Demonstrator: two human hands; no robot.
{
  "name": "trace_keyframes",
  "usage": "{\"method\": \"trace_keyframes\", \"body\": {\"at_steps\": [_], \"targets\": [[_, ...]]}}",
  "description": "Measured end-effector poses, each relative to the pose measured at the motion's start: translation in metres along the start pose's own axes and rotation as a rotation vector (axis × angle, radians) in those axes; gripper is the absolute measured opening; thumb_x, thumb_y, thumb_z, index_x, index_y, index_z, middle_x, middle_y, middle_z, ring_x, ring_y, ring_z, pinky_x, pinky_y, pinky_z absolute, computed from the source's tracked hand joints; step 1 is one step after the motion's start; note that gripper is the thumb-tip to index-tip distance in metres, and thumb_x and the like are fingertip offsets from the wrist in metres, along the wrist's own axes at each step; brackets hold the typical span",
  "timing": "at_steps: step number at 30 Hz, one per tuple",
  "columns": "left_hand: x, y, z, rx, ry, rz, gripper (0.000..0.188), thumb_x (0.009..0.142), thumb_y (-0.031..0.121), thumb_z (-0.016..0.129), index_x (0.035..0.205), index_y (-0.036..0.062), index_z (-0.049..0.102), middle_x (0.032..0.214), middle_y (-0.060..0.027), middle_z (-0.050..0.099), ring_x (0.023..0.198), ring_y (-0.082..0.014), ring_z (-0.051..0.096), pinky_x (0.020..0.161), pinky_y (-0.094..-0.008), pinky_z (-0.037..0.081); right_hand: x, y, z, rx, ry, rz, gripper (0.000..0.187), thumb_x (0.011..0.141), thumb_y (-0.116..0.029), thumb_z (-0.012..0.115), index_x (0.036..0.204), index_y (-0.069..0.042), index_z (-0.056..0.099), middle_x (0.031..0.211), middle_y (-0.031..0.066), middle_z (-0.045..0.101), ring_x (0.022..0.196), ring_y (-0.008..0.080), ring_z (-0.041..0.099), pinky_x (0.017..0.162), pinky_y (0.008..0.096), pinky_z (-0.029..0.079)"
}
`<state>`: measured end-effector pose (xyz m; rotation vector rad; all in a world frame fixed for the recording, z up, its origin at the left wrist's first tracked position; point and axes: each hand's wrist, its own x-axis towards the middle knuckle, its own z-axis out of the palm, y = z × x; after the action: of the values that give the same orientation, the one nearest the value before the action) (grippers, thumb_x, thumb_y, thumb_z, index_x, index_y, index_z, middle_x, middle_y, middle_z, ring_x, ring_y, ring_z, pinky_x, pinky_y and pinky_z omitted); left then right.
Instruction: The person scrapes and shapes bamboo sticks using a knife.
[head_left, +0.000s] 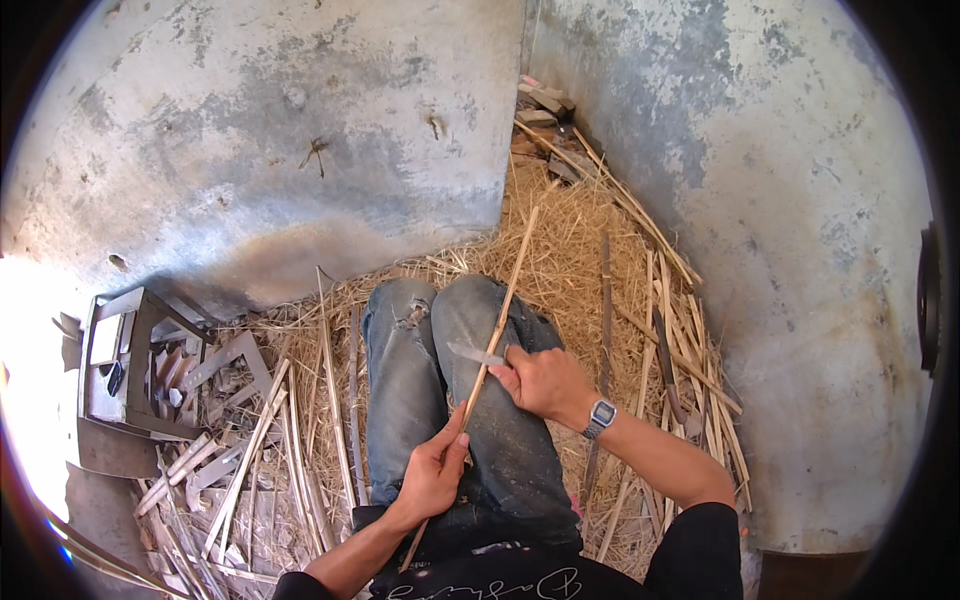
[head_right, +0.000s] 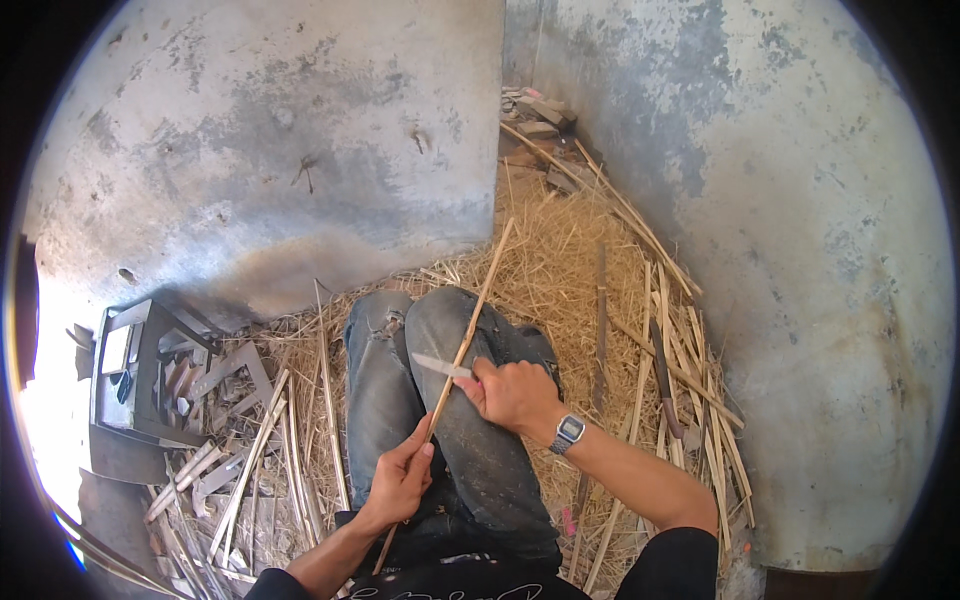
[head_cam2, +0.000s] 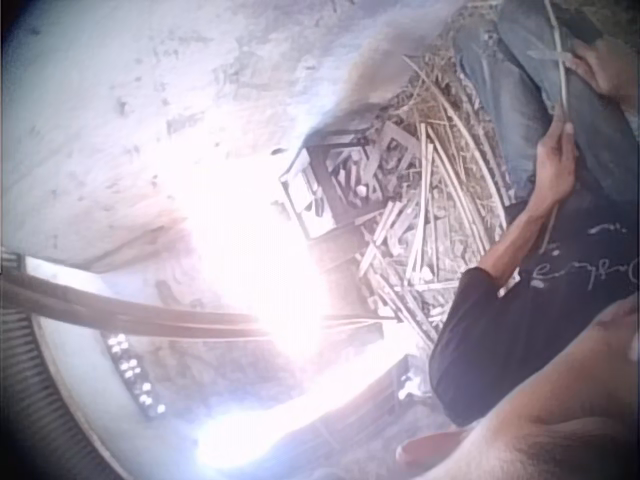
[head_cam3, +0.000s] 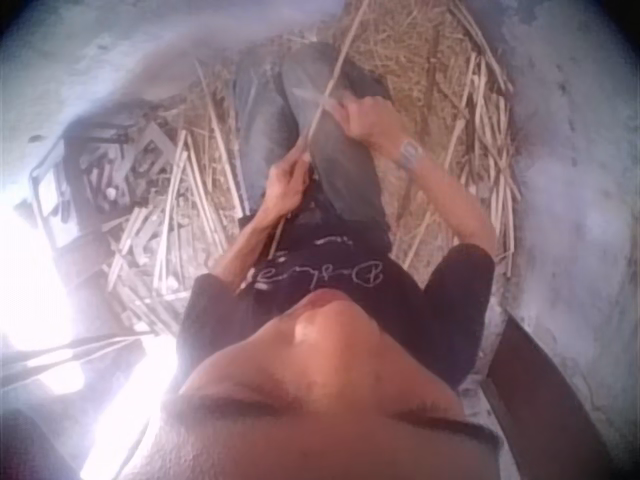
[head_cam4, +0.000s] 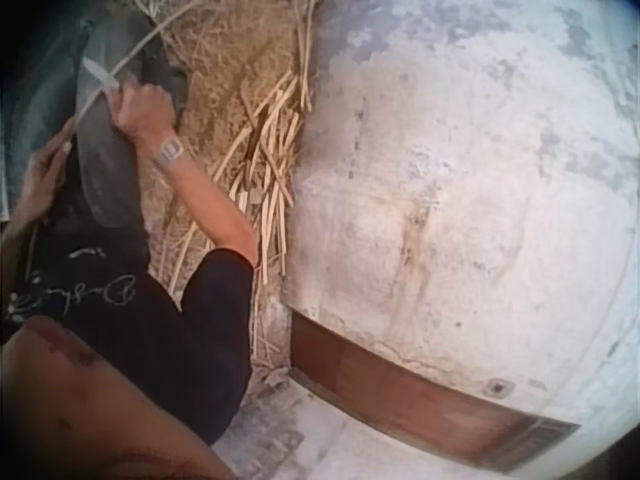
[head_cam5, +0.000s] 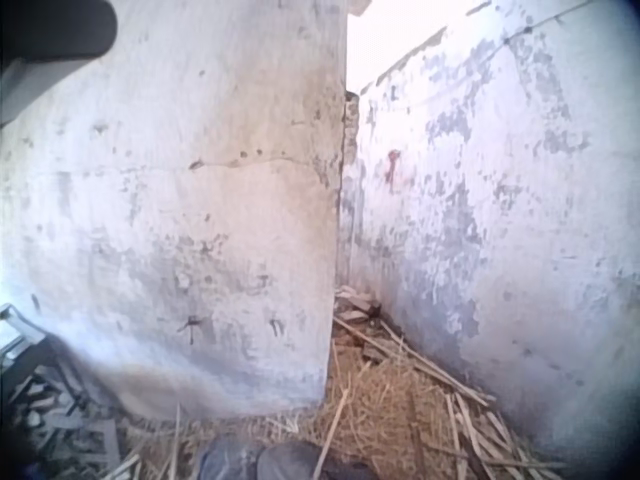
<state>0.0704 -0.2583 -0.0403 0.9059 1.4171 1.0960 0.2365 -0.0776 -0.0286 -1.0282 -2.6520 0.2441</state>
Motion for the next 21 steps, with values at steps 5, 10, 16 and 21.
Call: {"method": "trace_keyframes", "body": {"at_steps": [5,10,16,21], "targets": [[-0.015,-0.001,-0.002,0.079,-0.018,0.032,0.05,0.108,0.016,0.052,0.156,0.0092,0.041,0.077,0.0055,0.05,0.065,-0.0033,0.044,0.06,-0.0207,0.041,0.023,0.049,-0.022,0.149,0.148,0.23,0.046,0.106,-0.043,0.048,0.083,-0.005,0.06,0.053,0.0178,0.055,0.048,0.0401,0.058,0.047,0.0485,0.046],[-0.012,-0.007,0.003,-0.145,-0.082,-0.036,0.05,0.11,0.018,0.05,0.157,0.0087,0.039,0.073,0.0044,0.043,0.062,-0.0044,0.041,0.055,-0.0214,0.039,0.01,0.003,-0.044,0.271,0.099,0.168,0.044,0.103,-0.04,0.055,0.08,-0.004,0.061,0.053,0.0193,0.054,0.048,0.0393,0.058,0.047,0.0458,0.044],[-0.002,0.001,-0.014,-0.64,-0.322,-0.293,0.053,0.112,0.031,0.041,0.161,0.0139,0.03,0.066,0.0058,0.024,0.052,-0.0056,0.023,0.047,-0.0219,0.025,-0.018,-0.008,-0.013,0.131,-0.07,0.102,0.055,0.102,-0.052,0.052,0.074,-0.006,0.063,0.052,0.0177,0.06,0.048,0.0411,0.063,0.047,0.0506,0.052],[-0.006,0.006,-0.017,-0.71,-0.317,-0.329,0.051,0.113,0.031,0.039,0.161,0.015,0.03,0.063,0.0059,0.024,0.049,-0.0056,0.021,0.046,-0.0215,0.024,-0.007,-0.007,-0.01,0.029,-0.008,0.083,0.059,0.101,-0.054,0.052,0.07,-0.005,0.063,0.052,0.019,0.059,0.048,0.0399,0.063,0.046,0.049,0.052]]}}
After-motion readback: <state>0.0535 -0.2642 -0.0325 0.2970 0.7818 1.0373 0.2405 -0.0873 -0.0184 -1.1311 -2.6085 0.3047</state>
